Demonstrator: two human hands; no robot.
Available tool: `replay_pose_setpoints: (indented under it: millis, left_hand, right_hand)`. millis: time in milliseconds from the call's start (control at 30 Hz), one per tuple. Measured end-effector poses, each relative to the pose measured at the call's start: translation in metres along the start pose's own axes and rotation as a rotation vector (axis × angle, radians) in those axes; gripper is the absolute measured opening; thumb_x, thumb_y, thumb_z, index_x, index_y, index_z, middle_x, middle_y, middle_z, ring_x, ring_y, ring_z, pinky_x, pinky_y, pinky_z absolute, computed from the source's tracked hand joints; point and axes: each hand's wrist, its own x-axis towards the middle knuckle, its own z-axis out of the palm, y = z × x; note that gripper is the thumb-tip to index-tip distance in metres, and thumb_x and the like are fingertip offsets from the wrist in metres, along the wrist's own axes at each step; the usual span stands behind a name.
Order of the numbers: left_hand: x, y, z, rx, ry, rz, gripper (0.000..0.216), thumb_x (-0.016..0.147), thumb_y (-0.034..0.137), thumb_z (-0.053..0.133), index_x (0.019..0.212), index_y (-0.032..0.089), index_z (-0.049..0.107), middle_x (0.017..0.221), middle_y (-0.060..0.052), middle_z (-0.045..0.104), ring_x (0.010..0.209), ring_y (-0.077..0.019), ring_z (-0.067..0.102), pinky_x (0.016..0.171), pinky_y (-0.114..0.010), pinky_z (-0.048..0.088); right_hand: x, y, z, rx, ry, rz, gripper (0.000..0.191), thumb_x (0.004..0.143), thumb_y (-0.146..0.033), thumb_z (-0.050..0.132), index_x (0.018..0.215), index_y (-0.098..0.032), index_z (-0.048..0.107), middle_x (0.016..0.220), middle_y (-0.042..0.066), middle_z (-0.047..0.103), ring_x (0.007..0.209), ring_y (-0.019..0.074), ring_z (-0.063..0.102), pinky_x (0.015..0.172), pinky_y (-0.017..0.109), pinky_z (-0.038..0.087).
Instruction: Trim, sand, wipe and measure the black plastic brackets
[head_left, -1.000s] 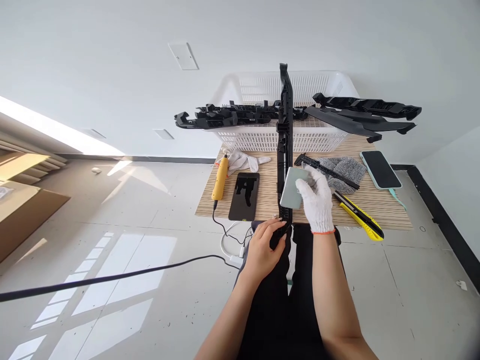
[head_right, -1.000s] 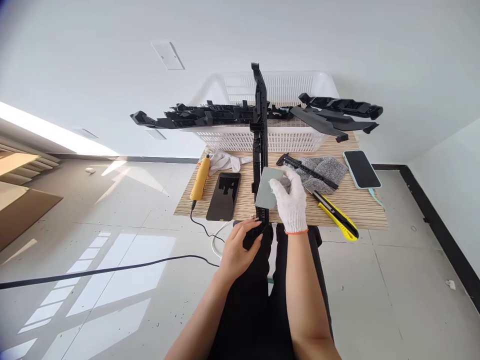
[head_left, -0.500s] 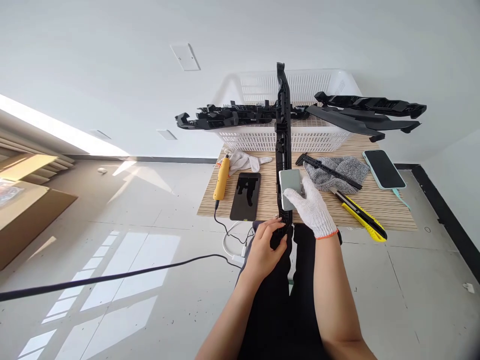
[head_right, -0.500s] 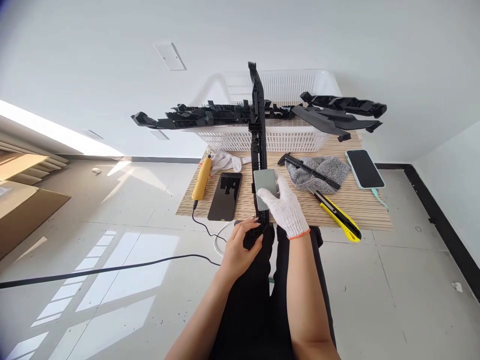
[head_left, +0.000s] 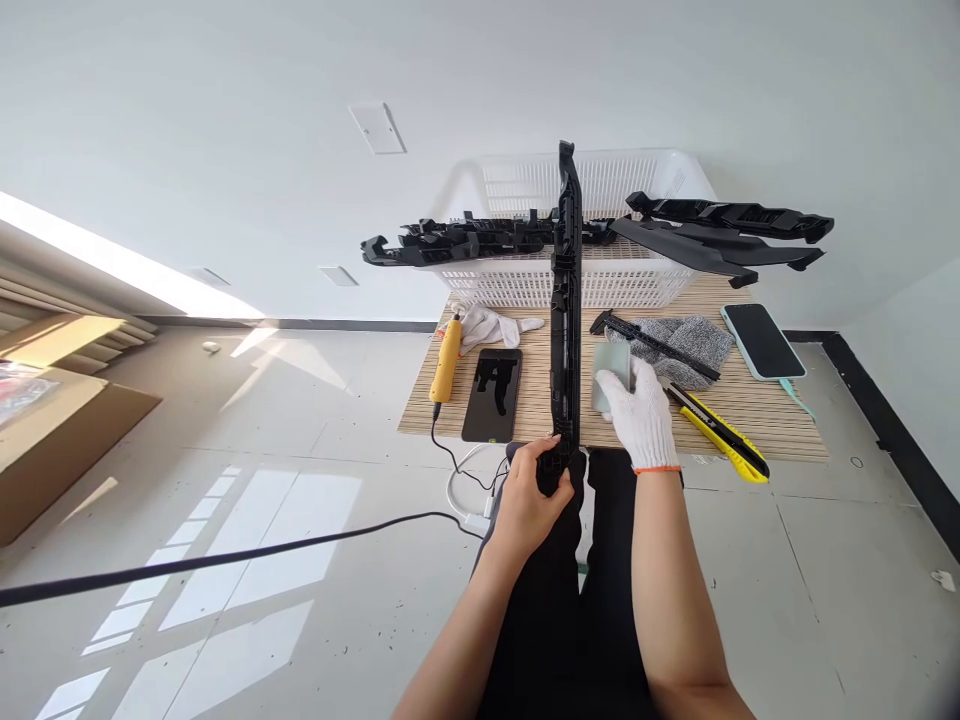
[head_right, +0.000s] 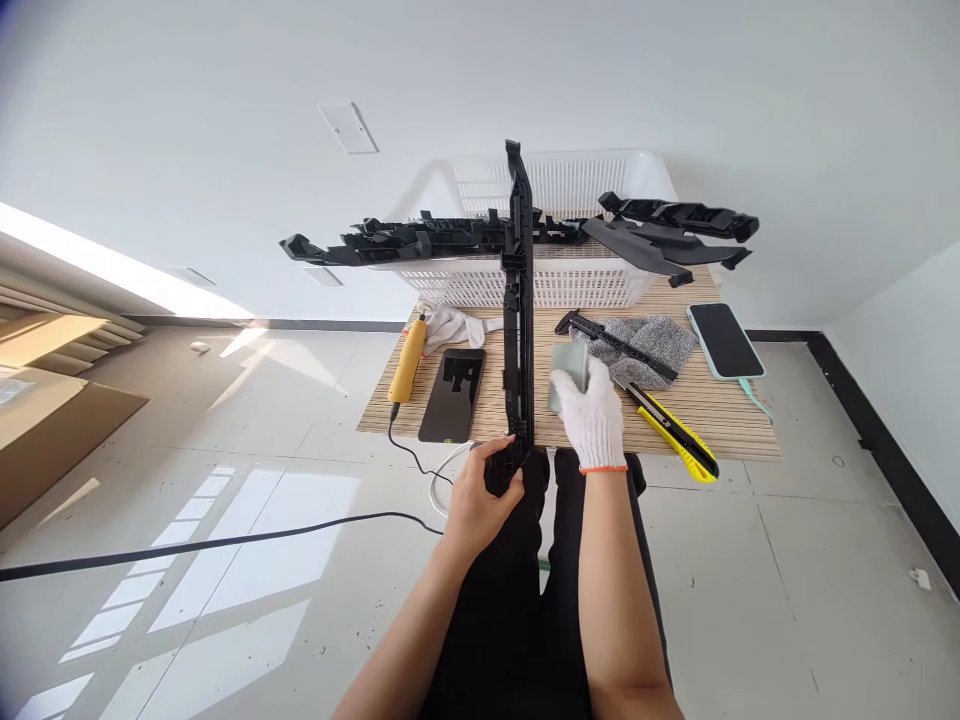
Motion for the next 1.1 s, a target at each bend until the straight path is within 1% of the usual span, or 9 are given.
replay_pose_setpoints:
  millis: [100, 200, 333, 400, 533, 667, 833, 967, 1100]
  left_hand:
    - [0.0, -0.001, 0.0, -0.012, 0.001, -0.008, 0.04, 0.085, 0.014, 0.063, 0.122, 0.025, 0.052, 0.121, -0.007, 0.069, 0.118, -0.0226, 0.067, 0.1, -0.041, 0.057]
    - [0.0, -0.002, 0.0, -0.02, 0.003, -0.004, 0.039, 0.085, 0.014, 0.062, 0.121, 0.025, 0.053, 0.12, -0.007, 0.069, 0.116, -0.0226, 0.068, 0.099, -0.041, 0.058]
    - [0.0, -0.002, 0.0, -0.012, -0.006, -0.008, 0.04, 0.084, 0.014, 0.063, 0.122, 0.025, 0.053, 0.12, -0.007, 0.069, 0.116, -0.0228, 0.068, 0.098, -0.041, 0.058]
    - [-0.001, -0.002, -0.001, -0.015, -0.013, -0.007, 0.04, 0.085, 0.014, 0.063, 0.122, 0.025, 0.053, 0.12, -0.007, 0.069, 0.117, -0.0229, 0.068, 0.099, -0.041, 0.058]
    - [-0.002, -0.003, -0.002, -0.038, -0.025, -0.001, 0.039, 0.086, 0.014, 0.063, 0.122, 0.025, 0.052, 0.122, -0.008, 0.068, 0.119, -0.0227, 0.067, 0.101, -0.042, 0.057]
    - [-0.003, -0.004, -0.003, -0.049, -0.026, -0.005, 0.04, 0.085, 0.014, 0.063, 0.121, 0.025, 0.051, 0.122, -0.007, 0.068, 0.119, -0.022, 0.066, 0.101, -0.042, 0.057]
    - [-0.003, -0.003, -0.004, -0.058, -0.029, -0.007, 0.039, 0.086, 0.014, 0.064, 0.121, 0.025, 0.052, 0.123, -0.007, 0.068, 0.119, -0.0219, 0.066, 0.102, -0.042, 0.057]
    - [-0.002, -0.002, -0.005, -0.058, -0.032, -0.011, 0.038, 0.085, 0.014, 0.064, 0.12, 0.025, 0.052, 0.122, -0.007, 0.068, 0.119, -0.0221, 0.066, 0.101, -0.042, 0.057]
    - [-0.002, -0.003, -0.004, -0.065, -0.03, -0.012, 0.039, 0.084, 0.012, 0.063, 0.119, 0.025, 0.052, 0.122, -0.007, 0.069, 0.119, -0.0223, 0.066, 0.101, -0.043, 0.057]
  right_hand:
    - [-0.003, 0.001, -0.003, 0.022, 0.109, -0.01, 0.058, 0.079, -0.057, 0.066, 0.129, -0.026, 0.063, 0.117, 0.008, 0.07, 0.084, 0.0234, 0.071, 0.06, 0.033, 0.06]
    - [-0.014, 0.005, 0.0, 0.187, -0.034, 0.0, 0.058, 0.082, -0.058, 0.062, 0.13, -0.027, 0.061, 0.115, 0.007, 0.071, 0.089, 0.0242, 0.071, 0.055, 0.03, 0.059]
    - [-0.026, 0.01, 0.005, 0.115, -0.217, -0.119, 0.056, 0.081, -0.052, 0.068, 0.132, -0.028, 0.061, 0.116, 0.006, 0.073, 0.097, 0.0248, 0.071, 0.078, 0.037, 0.061]
    - [-0.026, 0.011, 0.004, 0.055, -0.142, -0.143, 0.059, 0.081, -0.051, 0.069, 0.135, -0.03, 0.059, 0.122, 0.006, 0.07, 0.102, 0.0257, 0.07, 0.082, 0.039, 0.06]
    - [-0.023, 0.01, 0.0, 0.102, 0.055, -0.071, 0.062, 0.083, -0.056, 0.064, 0.139, -0.029, 0.055, 0.128, 0.008, 0.068, 0.1, 0.0261, 0.069, 0.066, 0.035, 0.061]
    - [-0.025, 0.01, 0.002, 0.06, -0.253, -0.099, 0.056, 0.079, -0.053, 0.068, 0.127, -0.026, 0.063, 0.11, 0.006, 0.074, 0.092, 0.0244, 0.07, 0.073, 0.037, 0.06]
    - [-0.023, 0.012, 0.002, 0.058, 0.157, -0.052, 0.06, 0.081, -0.058, 0.065, 0.13, -0.024, 0.059, 0.111, 0.008, 0.073, 0.088, 0.0244, 0.07, 0.065, 0.035, 0.057]
    - [-0.021, 0.012, 0.003, 0.086, -0.162, -0.071, 0.051, 0.077, -0.057, 0.071, 0.115, -0.022, 0.066, 0.1, 0.006, 0.075, 0.081, 0.0221, 0.069, 0.065, 0.033, 0.056]
    - [-0.021, 0.011, 0.009, 0.036, 0.08, -0.057, 0.05, 0.079, -0.064, 0.065, 0.104, -0.021, 0.069, 0.084, 0.004, 0.072, 0.067, 0.0192, 0.063, 0.057, 0.031, 0.052]
